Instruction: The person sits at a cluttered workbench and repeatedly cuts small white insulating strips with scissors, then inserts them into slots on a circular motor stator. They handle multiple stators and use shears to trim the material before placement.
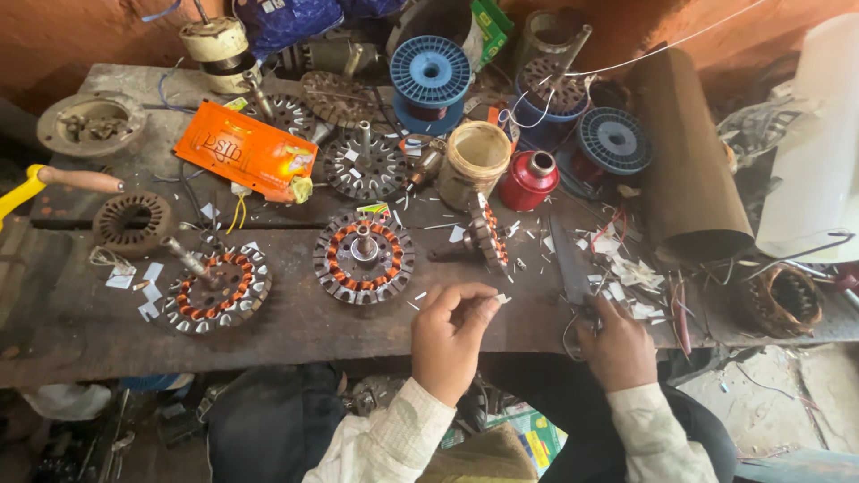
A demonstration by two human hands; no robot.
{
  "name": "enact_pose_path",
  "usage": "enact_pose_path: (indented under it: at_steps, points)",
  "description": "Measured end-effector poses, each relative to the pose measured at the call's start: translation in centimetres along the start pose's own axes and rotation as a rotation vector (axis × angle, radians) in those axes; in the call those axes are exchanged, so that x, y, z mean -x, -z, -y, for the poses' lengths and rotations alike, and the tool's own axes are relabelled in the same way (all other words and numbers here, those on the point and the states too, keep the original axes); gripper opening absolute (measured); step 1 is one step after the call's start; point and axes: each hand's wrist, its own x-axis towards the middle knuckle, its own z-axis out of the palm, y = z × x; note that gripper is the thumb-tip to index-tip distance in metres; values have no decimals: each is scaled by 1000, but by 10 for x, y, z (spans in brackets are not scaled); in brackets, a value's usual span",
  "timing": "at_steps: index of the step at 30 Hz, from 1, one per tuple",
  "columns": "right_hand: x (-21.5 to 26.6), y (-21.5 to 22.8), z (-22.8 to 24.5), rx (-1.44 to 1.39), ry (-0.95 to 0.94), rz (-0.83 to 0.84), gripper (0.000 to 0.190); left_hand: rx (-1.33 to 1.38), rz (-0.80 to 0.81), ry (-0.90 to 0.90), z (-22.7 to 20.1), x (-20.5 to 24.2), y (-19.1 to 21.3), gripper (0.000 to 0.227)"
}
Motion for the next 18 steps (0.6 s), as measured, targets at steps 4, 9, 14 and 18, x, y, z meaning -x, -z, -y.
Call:
enact_pose_path:
  at_steps: [4,9,14,18]
  points:
    - [5,7,10,50,98,-77,35,232,52,234,15,4,-9,12]
    - [20,52,55,-117,243,-199,35,265,150,293,22,8,-11,11]
    - [4,70,99,-585,391,133,37,224,151,312,20,3,-10,11]
    - [-12,64,107,-600,472,120,29,154,115,234,14,0,-4,14]
